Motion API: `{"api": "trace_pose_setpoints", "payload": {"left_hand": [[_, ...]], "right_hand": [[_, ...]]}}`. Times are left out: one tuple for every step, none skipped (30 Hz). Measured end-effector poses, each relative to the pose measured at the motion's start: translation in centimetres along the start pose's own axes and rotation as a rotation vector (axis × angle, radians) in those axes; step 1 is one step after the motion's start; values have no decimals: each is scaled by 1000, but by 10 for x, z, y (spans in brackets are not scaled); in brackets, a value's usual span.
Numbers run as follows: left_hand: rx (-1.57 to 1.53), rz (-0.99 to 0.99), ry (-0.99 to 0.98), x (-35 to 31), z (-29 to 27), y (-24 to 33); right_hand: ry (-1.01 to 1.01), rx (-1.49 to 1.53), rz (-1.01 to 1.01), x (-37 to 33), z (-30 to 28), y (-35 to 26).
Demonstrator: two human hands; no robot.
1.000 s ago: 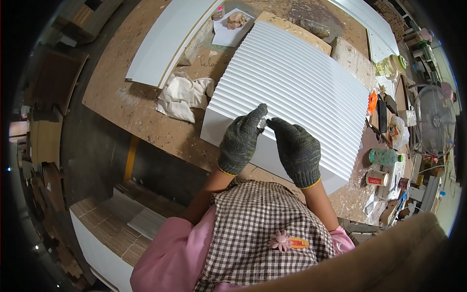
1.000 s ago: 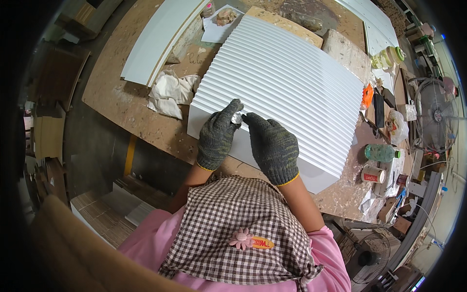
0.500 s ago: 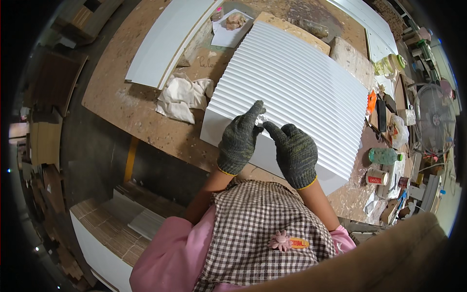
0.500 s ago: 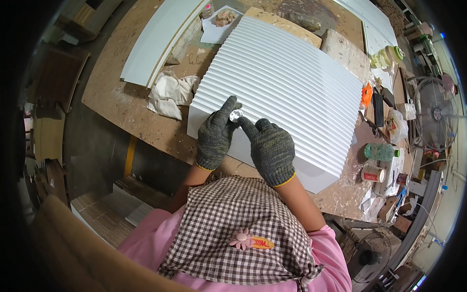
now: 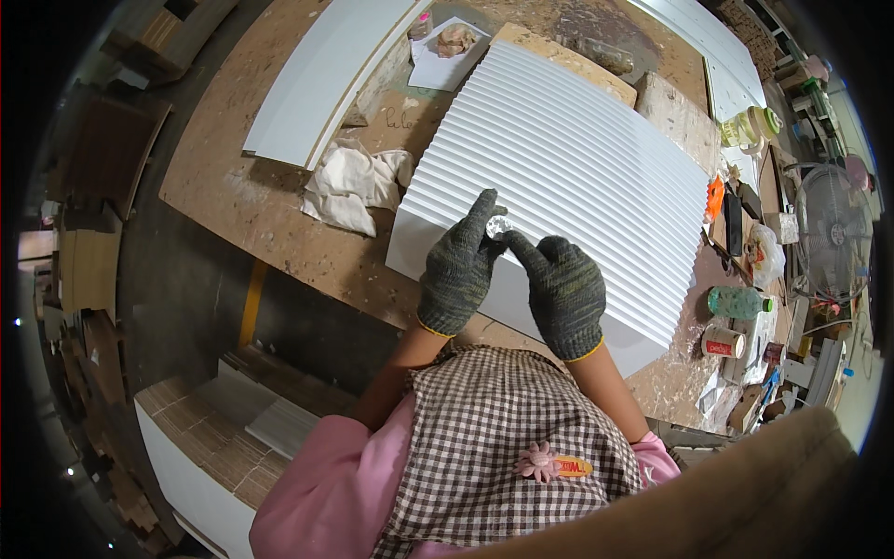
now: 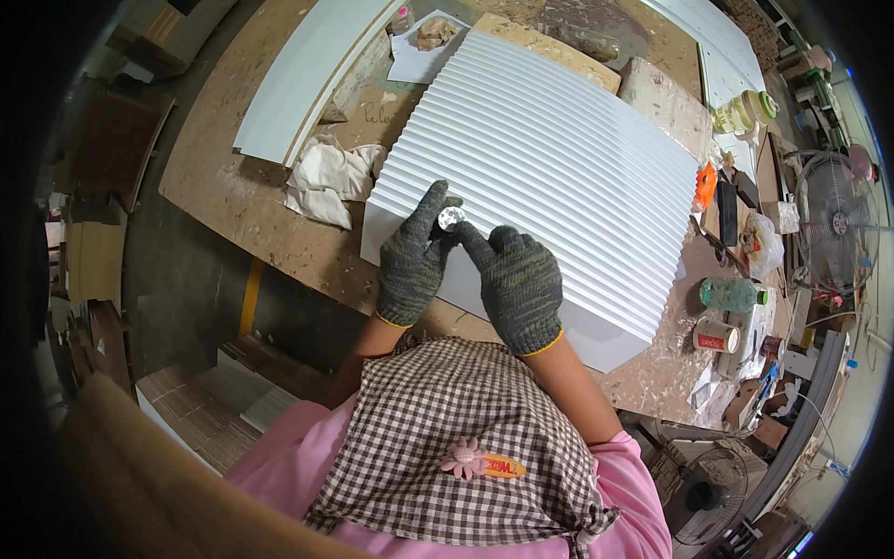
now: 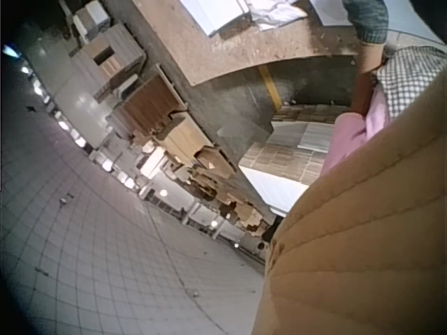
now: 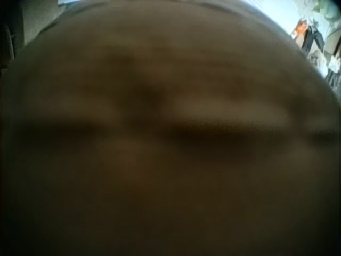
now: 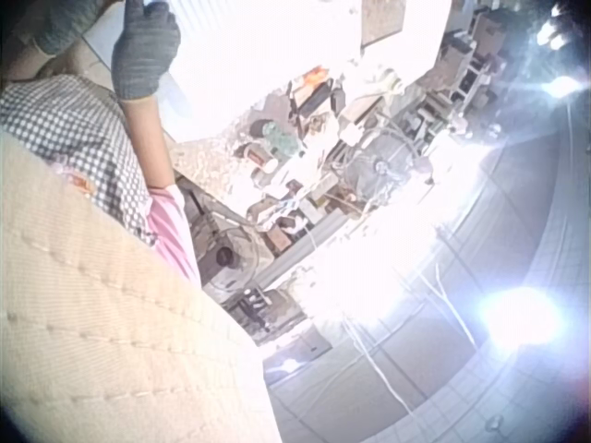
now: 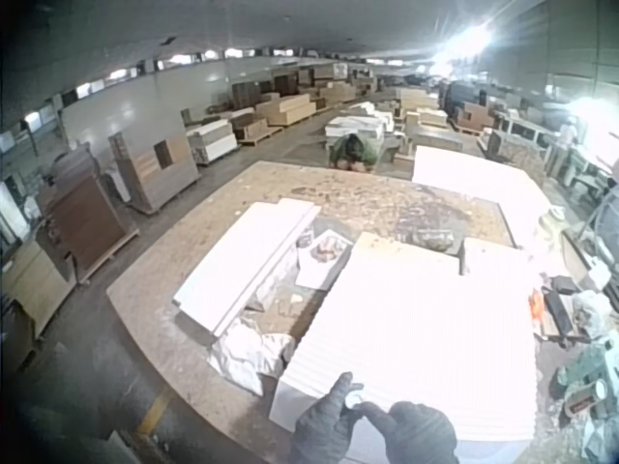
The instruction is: The person cleans a white corrugated furniture panel by applying a liquid from a small bottle to a cloth and wiping the surface of the panel.
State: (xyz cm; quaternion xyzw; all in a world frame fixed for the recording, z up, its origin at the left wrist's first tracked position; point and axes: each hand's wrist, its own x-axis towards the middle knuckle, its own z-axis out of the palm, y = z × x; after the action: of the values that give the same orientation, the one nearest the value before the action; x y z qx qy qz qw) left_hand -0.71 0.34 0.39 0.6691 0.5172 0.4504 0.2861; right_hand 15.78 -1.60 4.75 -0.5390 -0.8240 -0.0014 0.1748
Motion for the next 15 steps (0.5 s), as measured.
{"api": "trace_pose_setpoints", "payload": {"left_hand": [[-14, -38, -12, 0, -1, 2], [-29, -77, -25, 0, -1, 3], [-28, -77, -23, 0, 0, 1], [-30, -108, -29, -2, 3, -2], [-33, -138, -34, -2, 4, -4], [-33, -138, -34, -2, 3, -3], [-8, -91, -41, -1, 1, -1], [18, -43, -49, -1, 0, 0], [17, -42, -48, 0, 0, -2], [6, -34, -18, 1, 0, -4], [-5, -27, 12, 1, -1, -6], [-6, -25, 11, 2, -3, -4], [-32, -23, 1, 2, -5, -1], [-58, -20, -8, 3, -6, 0], [-59, -20, -10, 2, -5, 0]], "right_hand": [[0, 0, -1, -3, 1, 0], [-21, -3, -14, -6, 0, 1], [-44, -3, -29, -9, 0, 1], [-48, 12, -10, -7, -5, 0], [-48, 12, -11, -7, -7, 0], [-55, 10, -3, -9, -8, 2], [-62, 7, 5, -9, -9, 3], [-62, 7, 4, -9, -12, 4], [-13, 56, 45, -8, -16, 5], [36, 106, 85, -8, -17, 6], [37, 106, 83, -10, -11, 8], [78, 476, 231, -10, -5, 8], [120, 848, 376, -10, -2, 8], [-6, 1015, 612, -9, -3, 6], [-5, 1014, 614, -8, -3, 5]]}}
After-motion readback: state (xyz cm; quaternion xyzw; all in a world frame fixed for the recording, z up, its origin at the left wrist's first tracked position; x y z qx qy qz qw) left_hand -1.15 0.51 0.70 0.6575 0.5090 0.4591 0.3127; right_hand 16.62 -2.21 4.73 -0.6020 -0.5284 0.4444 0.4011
